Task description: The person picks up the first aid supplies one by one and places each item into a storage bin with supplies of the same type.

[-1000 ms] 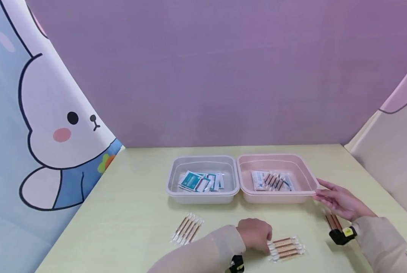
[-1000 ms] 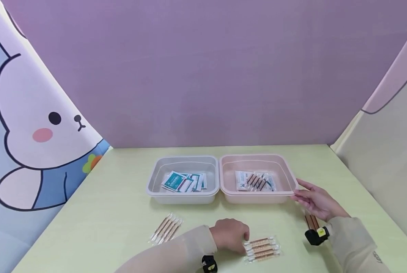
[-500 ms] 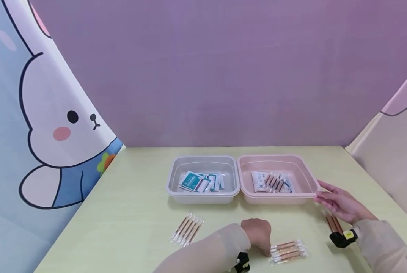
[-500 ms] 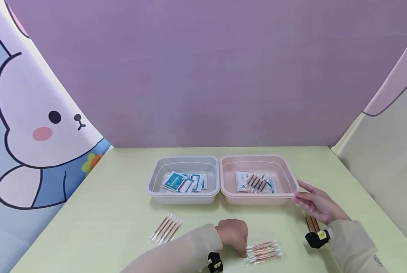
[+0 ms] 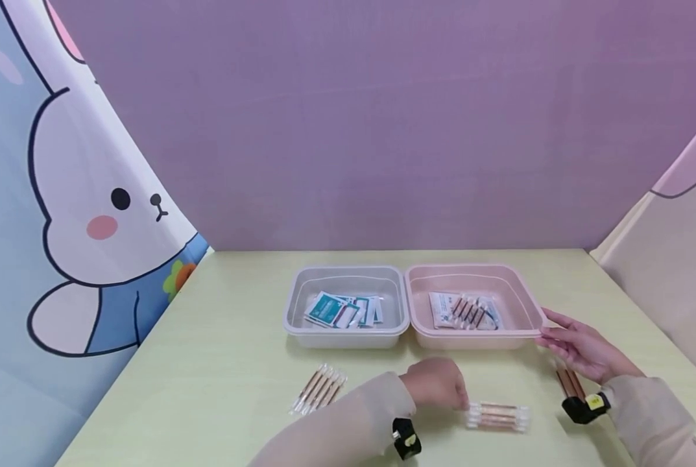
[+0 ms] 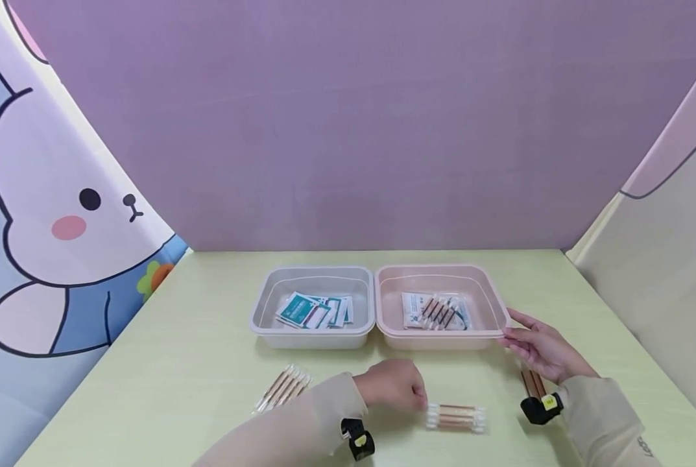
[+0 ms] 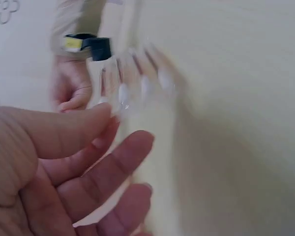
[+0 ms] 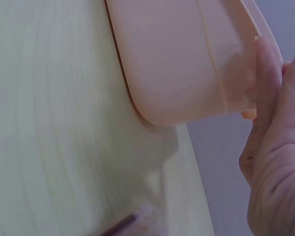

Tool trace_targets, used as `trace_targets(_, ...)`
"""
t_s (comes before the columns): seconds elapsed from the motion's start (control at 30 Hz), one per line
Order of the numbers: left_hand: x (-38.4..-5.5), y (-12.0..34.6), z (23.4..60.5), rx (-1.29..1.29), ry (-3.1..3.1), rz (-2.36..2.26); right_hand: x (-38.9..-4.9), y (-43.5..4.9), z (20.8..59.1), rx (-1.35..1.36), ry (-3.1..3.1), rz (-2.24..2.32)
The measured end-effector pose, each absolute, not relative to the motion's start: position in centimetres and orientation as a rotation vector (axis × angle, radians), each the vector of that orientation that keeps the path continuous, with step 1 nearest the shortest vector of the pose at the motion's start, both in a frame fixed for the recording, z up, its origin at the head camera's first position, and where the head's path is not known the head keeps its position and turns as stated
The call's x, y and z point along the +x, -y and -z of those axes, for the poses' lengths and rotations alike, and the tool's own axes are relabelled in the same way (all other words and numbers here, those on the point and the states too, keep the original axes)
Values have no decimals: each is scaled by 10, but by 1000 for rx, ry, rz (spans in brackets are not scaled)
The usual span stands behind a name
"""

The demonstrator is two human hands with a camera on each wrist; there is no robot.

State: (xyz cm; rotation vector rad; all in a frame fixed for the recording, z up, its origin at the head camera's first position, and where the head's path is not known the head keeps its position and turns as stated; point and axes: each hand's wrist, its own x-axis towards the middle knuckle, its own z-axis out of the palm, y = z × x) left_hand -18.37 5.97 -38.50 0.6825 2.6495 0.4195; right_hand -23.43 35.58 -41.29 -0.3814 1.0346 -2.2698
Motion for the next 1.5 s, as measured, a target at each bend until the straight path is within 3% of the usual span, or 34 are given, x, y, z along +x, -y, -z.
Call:
trace_targets(0.33, -205, -48, 360, 793, -2603, -1024, -234, -362, 413, -359, -1007, 2305)
trace_targets(0.63, -239, -42, 356, 444, -2346, -1661, -234, -362, 413, -385, -1007, 2286)
trace_targets(0.97, -282, -40, 343, 86, -2361, -1794, -238, -356, 412, -421, -1024, 2266)
trace_targets(1.5, -326, -51, 320, -230, -2278, -1854, -235, -355, 417, -392, -1083, 2290)
